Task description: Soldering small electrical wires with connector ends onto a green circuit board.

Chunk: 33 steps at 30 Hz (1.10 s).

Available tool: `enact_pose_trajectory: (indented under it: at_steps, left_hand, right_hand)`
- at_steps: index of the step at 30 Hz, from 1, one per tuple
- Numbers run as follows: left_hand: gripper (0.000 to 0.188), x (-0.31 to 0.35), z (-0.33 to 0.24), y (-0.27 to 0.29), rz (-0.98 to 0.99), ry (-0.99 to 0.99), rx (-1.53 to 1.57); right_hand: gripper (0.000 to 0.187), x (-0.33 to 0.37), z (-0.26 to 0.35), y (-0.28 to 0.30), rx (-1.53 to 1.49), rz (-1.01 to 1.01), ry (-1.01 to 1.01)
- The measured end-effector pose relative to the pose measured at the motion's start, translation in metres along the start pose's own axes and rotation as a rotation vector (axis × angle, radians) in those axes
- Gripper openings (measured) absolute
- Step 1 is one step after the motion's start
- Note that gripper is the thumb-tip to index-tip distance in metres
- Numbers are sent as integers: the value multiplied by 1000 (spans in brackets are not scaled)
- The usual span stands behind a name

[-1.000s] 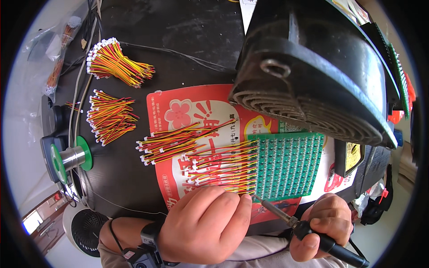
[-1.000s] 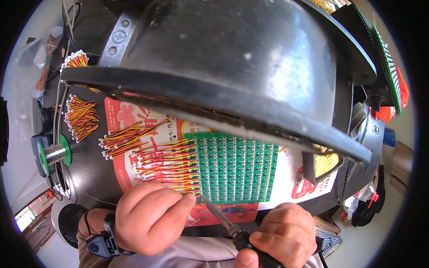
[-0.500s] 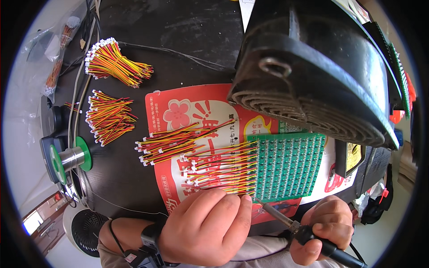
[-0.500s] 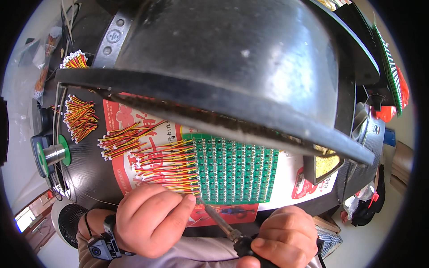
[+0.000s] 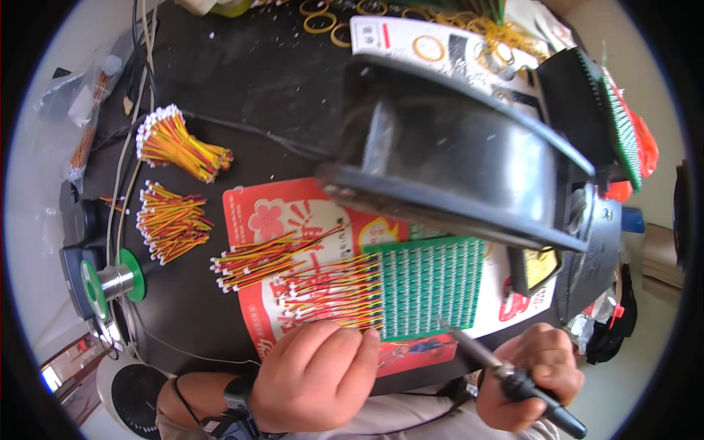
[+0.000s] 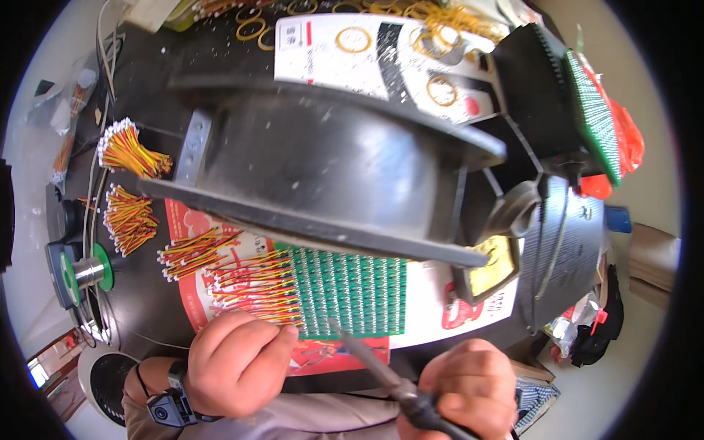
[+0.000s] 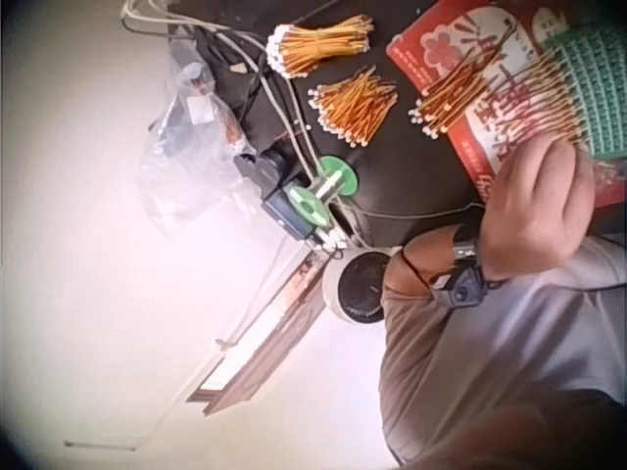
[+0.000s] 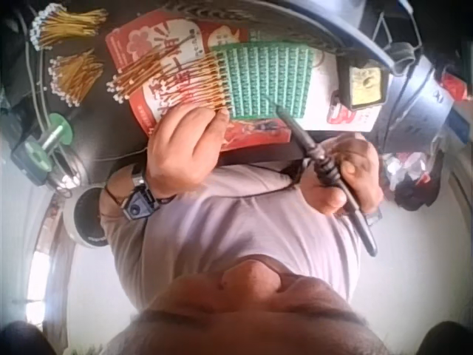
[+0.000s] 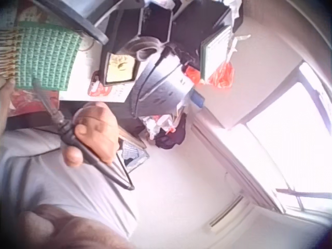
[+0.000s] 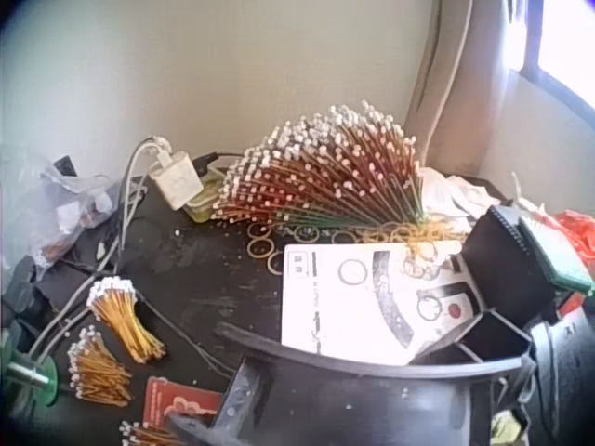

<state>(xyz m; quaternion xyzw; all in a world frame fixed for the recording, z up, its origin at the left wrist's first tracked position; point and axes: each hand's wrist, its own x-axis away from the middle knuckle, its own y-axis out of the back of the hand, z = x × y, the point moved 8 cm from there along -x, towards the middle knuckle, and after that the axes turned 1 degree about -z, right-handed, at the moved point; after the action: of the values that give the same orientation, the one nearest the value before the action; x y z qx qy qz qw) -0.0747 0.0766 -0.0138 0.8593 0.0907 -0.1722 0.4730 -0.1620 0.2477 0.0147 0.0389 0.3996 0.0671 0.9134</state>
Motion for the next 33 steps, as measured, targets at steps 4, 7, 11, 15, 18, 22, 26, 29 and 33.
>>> enact_pose_trajectory:
  at_steps: [4,7,11,15,18,22,26,29,33]
  left_hand:
    - [21,-4,-1,-1,8,13,30]
    - [21,-4,0,1,15,19,21]
    - [19,-6,-3,2,37,-9,33]
    - [19,-10,2,23,-68,-10,29]
    - [19,-15,24,46,-118,119,-18]
    - [16,-8,67,72,0,435,-185]
    - [15,-2,75,77,114,457,-220]
    - [17,-4,75,71,135,423,-197]
    - [18,-1,77,70,129,400,-203]
  right_hand:
    - [36,-32,4,35,232,-172,96]
    - [32,-34,0,49,390,43,112]
    - [25,-26,-23,23,857,183,70]
    - [35,-12,-29,53,547,34,-37]
    - [37,-6,-35,47,678,106,-160]
    - [43,5,-26,72,385,-60,-70]
    - [43,1,-6,54,191,-243,3]
    - [38,2,14,36,123,-223,163]
    - [29,33,20,21,-271,-275,300]
